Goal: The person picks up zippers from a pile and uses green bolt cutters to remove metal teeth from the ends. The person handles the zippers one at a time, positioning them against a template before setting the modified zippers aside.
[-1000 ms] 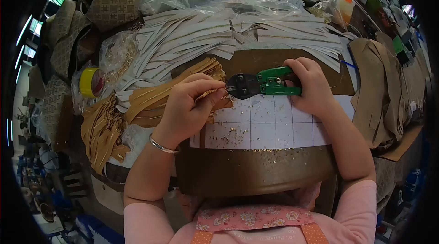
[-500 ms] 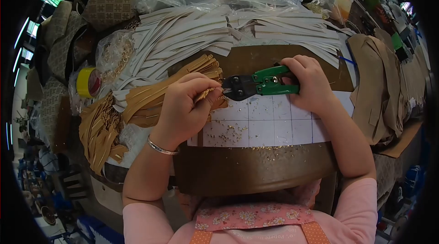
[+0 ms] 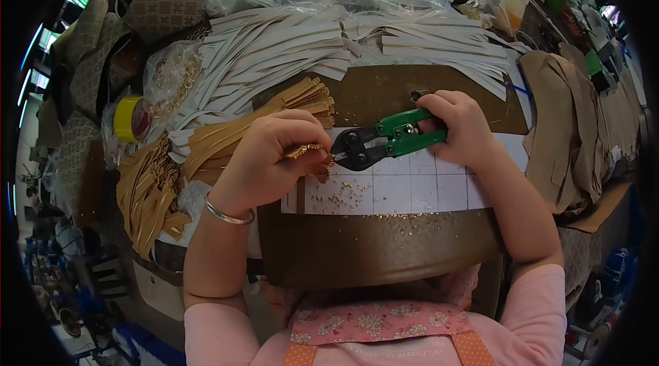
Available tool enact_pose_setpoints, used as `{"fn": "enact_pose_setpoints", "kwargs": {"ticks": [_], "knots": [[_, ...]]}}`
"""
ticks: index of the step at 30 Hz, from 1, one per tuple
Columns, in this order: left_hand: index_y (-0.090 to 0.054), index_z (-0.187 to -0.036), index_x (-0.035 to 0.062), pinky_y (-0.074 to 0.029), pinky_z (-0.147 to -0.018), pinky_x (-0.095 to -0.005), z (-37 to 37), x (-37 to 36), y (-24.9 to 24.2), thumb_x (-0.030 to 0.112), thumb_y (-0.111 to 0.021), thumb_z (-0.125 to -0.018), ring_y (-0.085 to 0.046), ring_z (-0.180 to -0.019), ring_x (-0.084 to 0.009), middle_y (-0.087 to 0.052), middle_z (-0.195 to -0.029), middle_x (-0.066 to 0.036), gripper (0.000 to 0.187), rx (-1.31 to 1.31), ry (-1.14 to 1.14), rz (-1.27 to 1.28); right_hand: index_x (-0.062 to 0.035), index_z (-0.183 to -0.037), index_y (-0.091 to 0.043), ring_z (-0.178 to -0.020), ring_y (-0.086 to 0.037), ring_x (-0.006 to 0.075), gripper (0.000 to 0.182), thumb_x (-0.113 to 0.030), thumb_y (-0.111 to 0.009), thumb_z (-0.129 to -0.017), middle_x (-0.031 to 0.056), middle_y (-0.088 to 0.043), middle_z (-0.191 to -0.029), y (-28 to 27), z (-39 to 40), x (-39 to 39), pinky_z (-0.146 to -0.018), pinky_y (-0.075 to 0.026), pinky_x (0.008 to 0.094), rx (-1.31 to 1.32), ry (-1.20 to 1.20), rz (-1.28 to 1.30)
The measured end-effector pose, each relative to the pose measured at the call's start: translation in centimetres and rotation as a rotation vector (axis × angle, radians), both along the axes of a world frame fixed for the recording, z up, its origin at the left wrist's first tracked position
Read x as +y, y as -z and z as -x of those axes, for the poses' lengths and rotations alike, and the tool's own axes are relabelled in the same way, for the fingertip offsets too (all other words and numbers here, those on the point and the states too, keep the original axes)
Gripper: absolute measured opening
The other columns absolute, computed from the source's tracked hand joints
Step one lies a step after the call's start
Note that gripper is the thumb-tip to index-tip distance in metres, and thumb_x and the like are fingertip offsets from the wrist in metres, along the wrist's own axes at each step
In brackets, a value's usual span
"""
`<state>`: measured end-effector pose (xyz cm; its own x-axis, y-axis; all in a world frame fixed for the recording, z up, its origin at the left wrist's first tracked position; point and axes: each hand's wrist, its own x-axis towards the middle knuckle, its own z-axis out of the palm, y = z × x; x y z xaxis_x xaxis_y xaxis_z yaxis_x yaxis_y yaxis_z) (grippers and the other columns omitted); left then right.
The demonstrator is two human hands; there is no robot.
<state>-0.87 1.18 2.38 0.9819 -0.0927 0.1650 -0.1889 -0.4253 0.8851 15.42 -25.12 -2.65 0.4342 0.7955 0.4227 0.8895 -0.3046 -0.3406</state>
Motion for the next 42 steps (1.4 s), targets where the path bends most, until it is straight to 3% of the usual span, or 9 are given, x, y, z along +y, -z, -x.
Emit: {"fn": "enact_pose_setpoints", "kwargs": {"ticks": [9,11,15,20,23,30,36,38,42], "knots": [[-0.065,-0.089,-0.0017,-0.044,-0.055,-0.0205,0.0,2.0,-0.6,-0.011,-0.066,-0.082,-0.055,-0.066,-0.0084,-0.056,-0.086,-0.004,0.012,-0.026,0.297,0.163,-0.0056,-0.097,-0.061,-0.075,-0.061,0.0305,0.03,-0.008,-0.071,-0.068,0.0092,-0.06,-0.08,-0.1,-0.5,-0.4,-0.071,-0.048,0.0403,0.074,-0.071,-0.029],[-0.064,-0.098,0.0003,-0.036,-0.053,-0.0183,0.7,1.7,-0.9,-0.004,-0.074,-0.078,-0.048,-0.065,-0.0057,-0.056,-0.087,-0.001,0.022,0.078,0.1,0.706,-0.0061,-0.1,-0.061,-0.08,-0.06,0.0299,0.031,-0.009,-0.07,-0.071,0.0088,-0.06,-0.083,-0.2,-0.6,-0.4,-0.077,-0.047,0.0404,0.002,-0.017,-0.018],[-0.062,-0.104,0.0015,-0.033,-0.054,-0.0166,1.2,2.6,-3.1,0.01,-0.083,-0.073,-0.043,-0.064,-0.0029,-0.054,-0.084,0.003,0.038,0.158,0.16,0.743,-0.0063,-0.104,-0.061,-0.085,-0.06,0.0295,0.033,-0.01,-0.069,-0.072,0.0086,-0.059,-0.086,0.0,-0.5,-0.3,-0.083,-0.045,0.0405,-0.006,0.024,-0.012],[-0.064,-0.096,-0.0012,-0.048,-0.063,-0.0333,1.6,3.6,-2.1,0.017,-0.088,-0.06,-0.06,-0.069,-0.0233,-0.062,-0.077,-0.011,0.047,0.346,-0.246,-0.558,-0.0057,-0.105,-0.06,-0.086,-0.059,0.0298,0.032,-0.01,-0.068,-0.074,0.0087,-0.059,-0.088,-0.1,-0.6,-0.3,-0.086,-0.044,0.0406,-0.041,0.011,-0.001],[-0.064,-0.094,-0.0014,-0.051,-0.073,-0.0432,0.7,2.6,-2.4,0.014,-0.086,-0.058,-0.064,-0.083,-0.036,-0.065,-0.084,-0.02,0.044,0.592,-0.249,-0.834,-0.0058,-0.106,-0.06,-0.088,-0.059,0.03,0.033,-0.009,-0.068,-0.074,0.009,-0.059,-0.089,0.0,-0.5,-0.2,-0.087,-0.044,0.0405,-0.056,0.021,-0.01],[-0.064,-0.093,0.0002,-0.051,-0.077,-0.0463,1.0,1.9,-1.8,0.016,-0.087,-0.058,-0.064,-0.089,-0.0375,-0.066,-0.088,-0.02,0.045,0.447,-0.274,-0.969,-0.0063,-0.107,-0.06,-0.091,-0.059,0.0301,0.035,-0.01,-0.068,-0.074,0.0095,-0.059,-0.091,0.1,-0.4,-0.4,-0.09,-0.043,0.0408,-0.074,0.028,-0.002],[-0.063,-0.107,0.0008,-0.052,-0.077,-0.0352,0.5,1.8,-0.5,0.004,-0.081,-0.07,-0.067,-0.083,-0.0294,-0.069,-0.088,-0.015,0.041,0.161,-0.253,-0.468,-0.0073,-0.109,-0.06,-0.093,-0.058,0.0314,0.036,-0.01,-0.068,-0.074,0.0099,-0.059,-0.093,0.2,-0.4,-0.4,-0.092,-0.043,0.0416,-0.091,0.035,0.01],[-0.064,-0.111,0.0008,-0.054,-0.075,-0.0276,0.4,1.6,0.7,-0.001,-0.073,-0.083,-0.066,-0.081,-0.0168,-0.071,-0.092,-0.008,0.029,0.068,-0.177,0.087,-0.0077,-0.11,-0.06,-0.095,-0.058,0.0319,0.038,-0.01,-0.068,-0.074,0.01,-0.058,-0.095,0.2,-0.4,-0.3,-0.093,-0.043,0.042,-0.103,0.072,-0.005],[-0.065,-0.112,0.0016,-0.055,-0.068,-0.0239,0.2,0.0,1.0,0.0,-0.067,-0.09,-0.063,-0.08,-0.0082,-0.07,-0.096,-0.004,0.021,0.273,-0.184,0.495,-0.008,-0.112,-0.059,-0.096,-0.058,0.0322,0.04,-0.01,-0.069,-0.074,0.0101,-0.058,-0.095,0.3,-0.4,-0.2,-0.093,-0.043,0.0421,-0.099,0.099,-0.001]]}}
